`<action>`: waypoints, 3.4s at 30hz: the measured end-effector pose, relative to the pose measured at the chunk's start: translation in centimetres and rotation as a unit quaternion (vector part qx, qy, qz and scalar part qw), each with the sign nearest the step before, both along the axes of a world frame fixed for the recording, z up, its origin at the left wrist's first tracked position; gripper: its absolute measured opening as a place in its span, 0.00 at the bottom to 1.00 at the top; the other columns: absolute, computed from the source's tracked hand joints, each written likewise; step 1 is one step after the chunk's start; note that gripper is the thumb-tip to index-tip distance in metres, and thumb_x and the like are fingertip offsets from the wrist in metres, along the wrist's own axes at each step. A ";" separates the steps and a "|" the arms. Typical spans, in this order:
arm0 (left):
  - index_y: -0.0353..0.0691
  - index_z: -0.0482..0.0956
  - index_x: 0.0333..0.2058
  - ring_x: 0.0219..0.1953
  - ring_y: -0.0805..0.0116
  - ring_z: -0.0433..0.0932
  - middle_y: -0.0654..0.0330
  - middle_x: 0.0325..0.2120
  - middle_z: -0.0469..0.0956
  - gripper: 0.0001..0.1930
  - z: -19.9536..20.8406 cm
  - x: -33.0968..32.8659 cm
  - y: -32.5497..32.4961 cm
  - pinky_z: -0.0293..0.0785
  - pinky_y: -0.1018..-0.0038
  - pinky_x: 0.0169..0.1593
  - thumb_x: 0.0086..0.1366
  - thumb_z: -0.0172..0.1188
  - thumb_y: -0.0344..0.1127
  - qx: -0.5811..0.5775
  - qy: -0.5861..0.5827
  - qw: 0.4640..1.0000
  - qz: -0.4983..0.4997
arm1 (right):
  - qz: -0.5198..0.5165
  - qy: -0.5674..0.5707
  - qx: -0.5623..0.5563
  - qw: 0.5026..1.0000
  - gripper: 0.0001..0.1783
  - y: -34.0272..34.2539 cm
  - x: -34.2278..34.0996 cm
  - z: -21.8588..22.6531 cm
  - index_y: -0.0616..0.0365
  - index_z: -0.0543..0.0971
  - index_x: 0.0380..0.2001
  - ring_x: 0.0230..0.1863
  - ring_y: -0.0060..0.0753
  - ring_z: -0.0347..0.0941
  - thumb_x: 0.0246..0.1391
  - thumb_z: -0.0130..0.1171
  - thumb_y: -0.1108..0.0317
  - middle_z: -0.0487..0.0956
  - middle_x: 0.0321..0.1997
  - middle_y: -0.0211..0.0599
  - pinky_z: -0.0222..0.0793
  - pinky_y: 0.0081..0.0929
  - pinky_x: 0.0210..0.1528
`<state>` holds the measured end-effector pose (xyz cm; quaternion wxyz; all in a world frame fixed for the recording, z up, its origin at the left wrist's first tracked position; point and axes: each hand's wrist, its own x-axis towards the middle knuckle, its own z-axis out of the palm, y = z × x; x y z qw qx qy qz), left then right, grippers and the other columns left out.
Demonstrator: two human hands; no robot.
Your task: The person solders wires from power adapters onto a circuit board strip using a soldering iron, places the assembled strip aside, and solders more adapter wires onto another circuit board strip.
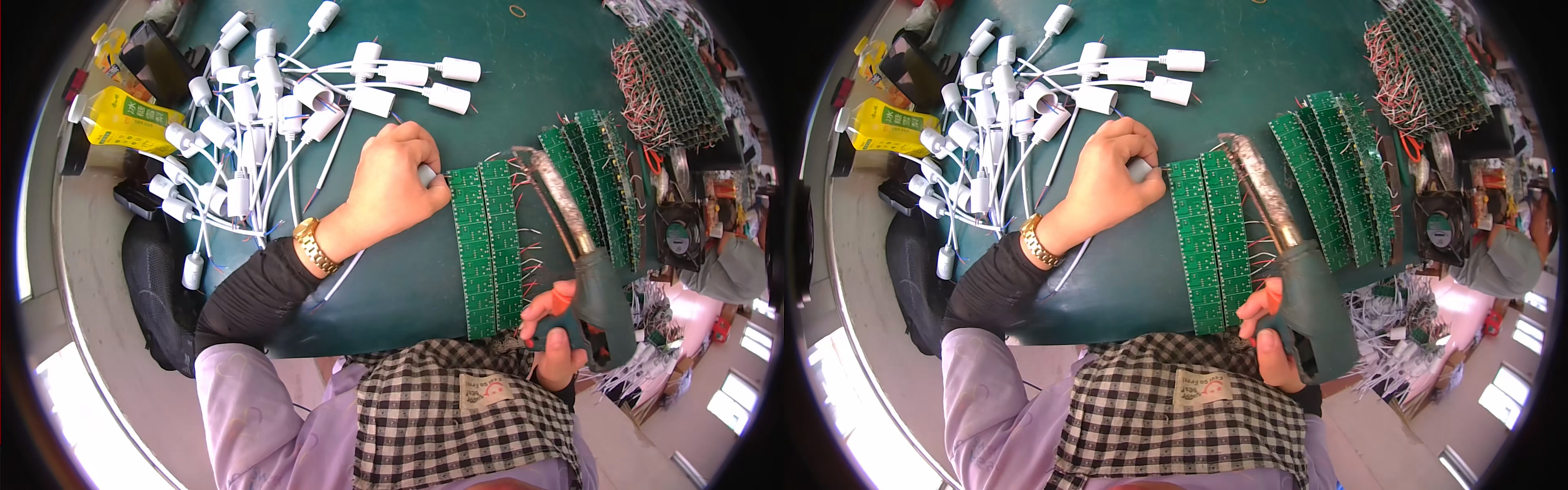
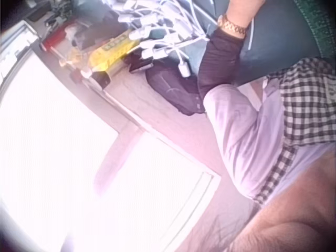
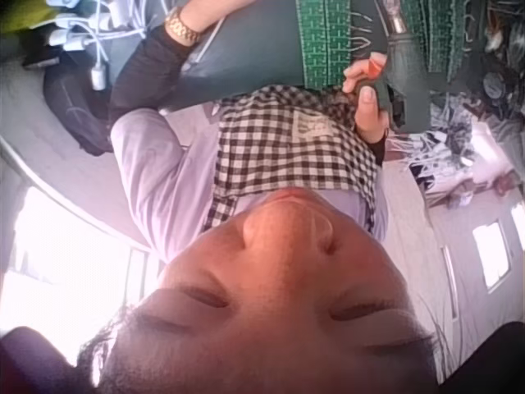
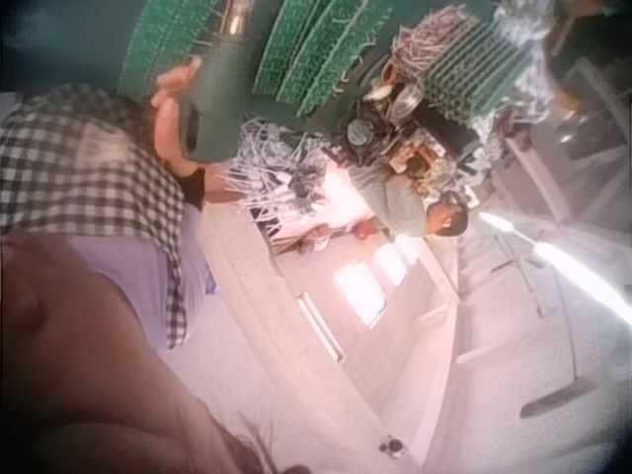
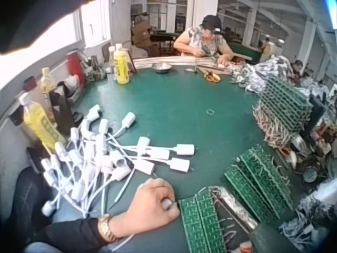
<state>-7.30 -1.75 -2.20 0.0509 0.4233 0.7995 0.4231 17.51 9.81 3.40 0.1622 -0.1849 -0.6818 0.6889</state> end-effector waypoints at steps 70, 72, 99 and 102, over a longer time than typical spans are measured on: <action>0.33 0.78 0.20 0.30 0.61 0.74 0.57 0.29 0.75 0.03 0.7 -1.7 0.6 0.69 0.70 0.36 0.45 0.59 0.26 -0.075 -0.038 0.994 -0.070 | 0.053 0.039 -0.141 0.988 0.20 0.2 -1.0 -3.7 0.65 0.66 0.47 0.23 0.23 0.68 0.55 0.52 0.65 0.71 0.27 0.36 0.63 0.20 0.24; 0.33 0.78 0.21 0.30 0.61 0.74 0.57 0.30 0.75 0.03 0.8 -1.9 0.6 0.69 0.71 0.36 0.45 0.59 0.26 -0.080 -0.046 0.993 -0.070 | 0.064 0.041 -0.137 0.988 0.19 0.3 -1.0 -3.8 0.65 0.66 0.46 0.23 0.22 0.68 0.55 0.52 0.65 0.72 0.27 0.36 0.64 0.20 0.24; 0.31 0.79 0.22 0.15 0.70 0.71 0.58 0.30 0.74 0.06 1.5 -2.2 1.0 0.68 0.75 0.21 0.47 0.59 0.29 -0.118 -0.092 0.986 -0.080 | 0.061 0.048 -0.157 0.985 0.23 0.4 -0.5 -4.7 0.65 0.64 0.48 0.22 0.25 0.68 0.56 0.51 0.59 0.71 0.27 0.39 0.66 0.22 0.24; 0.32 0.79 0.22 0.17 0.69 0.72 0.58 0.30 0.74 0.06 1.4 -2.3 0.9 0.69 0.74 0.22 0.47 0.59 0.29 -0.122 -0.082 0.986 -0.080 | 0.006 0.088 -0.201 0.976 0.29 0.3 -0.5 -4.1 0.65 0.62 0.50 0.22 0.27 0.69 0.55 0.53 0.54 0.70 0.26 0.40 0.67 0.22 0.23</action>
